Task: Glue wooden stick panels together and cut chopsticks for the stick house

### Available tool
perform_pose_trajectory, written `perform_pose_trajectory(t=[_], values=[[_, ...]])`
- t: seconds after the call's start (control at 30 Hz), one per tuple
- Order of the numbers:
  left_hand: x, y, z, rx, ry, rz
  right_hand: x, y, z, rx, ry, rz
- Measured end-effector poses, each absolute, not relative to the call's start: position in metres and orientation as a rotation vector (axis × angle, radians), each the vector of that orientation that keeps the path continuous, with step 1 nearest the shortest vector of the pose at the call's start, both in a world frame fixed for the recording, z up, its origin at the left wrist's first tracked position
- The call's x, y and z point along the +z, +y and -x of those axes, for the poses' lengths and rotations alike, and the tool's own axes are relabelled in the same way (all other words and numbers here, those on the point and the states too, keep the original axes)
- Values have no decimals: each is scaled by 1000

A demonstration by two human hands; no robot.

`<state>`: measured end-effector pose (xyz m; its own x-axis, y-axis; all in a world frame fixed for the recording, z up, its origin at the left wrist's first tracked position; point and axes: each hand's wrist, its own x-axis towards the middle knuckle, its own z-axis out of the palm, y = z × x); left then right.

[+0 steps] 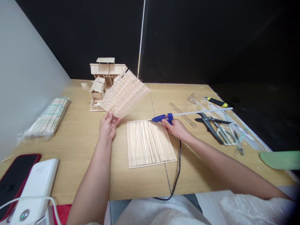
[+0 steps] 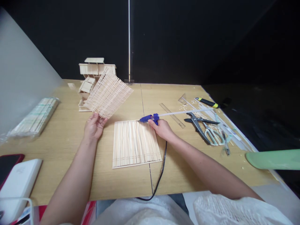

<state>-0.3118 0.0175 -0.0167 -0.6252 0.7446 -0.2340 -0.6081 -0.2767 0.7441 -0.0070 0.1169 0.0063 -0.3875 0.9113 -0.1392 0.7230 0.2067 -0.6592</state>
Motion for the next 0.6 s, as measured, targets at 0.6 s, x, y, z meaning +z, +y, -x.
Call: perform_pose_trajectory(t=[0.6], values=[[-17, 17, 313, 1975, 1062, -223, 11, 115, 7, 727, -2224, 1621]])
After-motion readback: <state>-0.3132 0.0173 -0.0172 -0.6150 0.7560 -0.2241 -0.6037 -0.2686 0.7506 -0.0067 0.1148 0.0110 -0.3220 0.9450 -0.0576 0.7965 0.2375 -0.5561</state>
